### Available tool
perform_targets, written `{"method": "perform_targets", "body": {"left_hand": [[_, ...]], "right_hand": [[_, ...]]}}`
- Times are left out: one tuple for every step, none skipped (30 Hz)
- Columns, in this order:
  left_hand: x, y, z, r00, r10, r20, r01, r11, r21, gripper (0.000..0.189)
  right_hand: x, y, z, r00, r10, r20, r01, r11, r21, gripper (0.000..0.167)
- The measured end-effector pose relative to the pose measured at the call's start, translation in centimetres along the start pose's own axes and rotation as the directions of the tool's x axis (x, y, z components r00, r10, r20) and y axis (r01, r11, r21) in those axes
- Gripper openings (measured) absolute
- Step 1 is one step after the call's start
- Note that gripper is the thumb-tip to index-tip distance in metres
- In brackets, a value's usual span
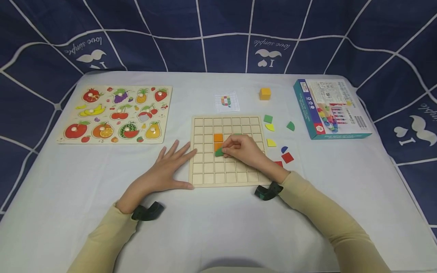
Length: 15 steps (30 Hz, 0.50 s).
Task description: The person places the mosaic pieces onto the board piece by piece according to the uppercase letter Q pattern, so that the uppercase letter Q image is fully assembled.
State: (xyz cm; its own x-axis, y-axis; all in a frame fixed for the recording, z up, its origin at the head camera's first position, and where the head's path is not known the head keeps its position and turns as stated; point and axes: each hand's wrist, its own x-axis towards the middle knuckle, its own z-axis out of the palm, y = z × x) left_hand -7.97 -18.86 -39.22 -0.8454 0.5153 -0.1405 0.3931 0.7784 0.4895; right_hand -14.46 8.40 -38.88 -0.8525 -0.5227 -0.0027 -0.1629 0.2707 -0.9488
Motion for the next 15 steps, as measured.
{"method": "perform_targets", "body": {"left_hand": [[0.0,0.0,0.0,1.0,-0.001,0.0,0.001,1.0,-0.001,0.106],[0.0,0.0,0.0,1.0,-0.002,0.001,0.002,1.0,-0.001,0.106],[0.0,0.0,0.0,1.0,-0.003,0.001,0.003,1.0,-0.003,0.107],[0.0,-0.1,0.0,1.0,-0.002,0.002,0.002,1.0,-0.004,0.107],[0.0,-0.1,0.0,1.0,-0.002,0.002,0.002,1.0,-0.004,0.107],[0.0,-0.1,0.0,1.0,-0.002,0.003,0.002,1.0,-0.004,0.107],[0.0,-0.1,0.0,1.0,-0.002,0.003,0.002,1.0,-0.004,0.107],[0.1,0.0,0.0,1.0,-0.002,0.004,0.002,1.0,-0.005,0.107],[0.1,0.0,0.0,1.0,-0.001,0.005,0.002,1.0,-0.006,0.107],[0.1,0.0,0.0,1.0,-0.002,0.005,0.002,1.0,-0.006,0.107],[0.1,0.1,0.0,1.0,-0.004,0.005,0.004,1.0,-0.007,0.106],[0.1,0.1,-0.1,1.0,-0.005,0.005,0.005,1.0,-0.008,0.106],[0.1,0.1,-0.1,1.0,-0.005,0.005,0.006,1.0,-0.009,0.106],[0.1,0.1,-0.1,1.0,-0.006,0.005,0.006,1.0,-0.009,0.106],[0.1,0.1,-0.1,1.0,-0.006,0.006,0.006,1.0,-0.008,0.106]], "right_hand": [[-0.1,0.0,0.0,1.0,-0.001,-0.007,0.001,1.0,-0.021,0.004],[-0.1,0.1,0.0,1.0,-0.003,-0.017,0.002,0.999,-0.045,0.004],[-0.2,0.1,0.0,1.0,-0.008,-0.024,0.007,0.998,-0.066,0.003],[-0.3,0.1,0.1,0.999,-0.016,-0.03,0.013,0.996,-0.092,0.003],[-0.4,0.2,0.1,0.999,-0.026,-0.036,0.022,0.993,-0.119,0.004],[-0.5,0.2,0.1,0.999,-0.038,-0.038,0.033,0.989,-0.141,0.004],[-0.6,0.2,0.2,0.998,-0.049,-0.035,0.043,0.987,-0.157,0.005],[-0.7,0.2,0.2,0.998,-0.058,-0.031,0.052,0.984,-0.168,0.006],[-0.8,0.2,0.2,0.997,-0.068,-0.021,0.064,0.983,-0.174,0.007],[-0.9,0.2,0.3,0.997,-0.073,-0.014,0.069,0.982,-0.178,0.009],[-1.0,0.1,0.3,0.997,-0.075,-0.003,0.074,0.981,-0.179,0.009],[-1.1,0.1,0.3,0.997,-0.074,0.009,0.074,0.982,-0.176,0.01],[-1.2,0.1,0.3,0.997,-0.07,0.02,0.072,0.983,-0.171,0.01],[-1.2,0.1,0.3,0.997,-0.067,0.03,0.071,0.984,-0.165,0.011],[-1.3,0.1,0.3,0.997,-0.063,0.04,0.068,0.985,-0.159,0.011]]}}
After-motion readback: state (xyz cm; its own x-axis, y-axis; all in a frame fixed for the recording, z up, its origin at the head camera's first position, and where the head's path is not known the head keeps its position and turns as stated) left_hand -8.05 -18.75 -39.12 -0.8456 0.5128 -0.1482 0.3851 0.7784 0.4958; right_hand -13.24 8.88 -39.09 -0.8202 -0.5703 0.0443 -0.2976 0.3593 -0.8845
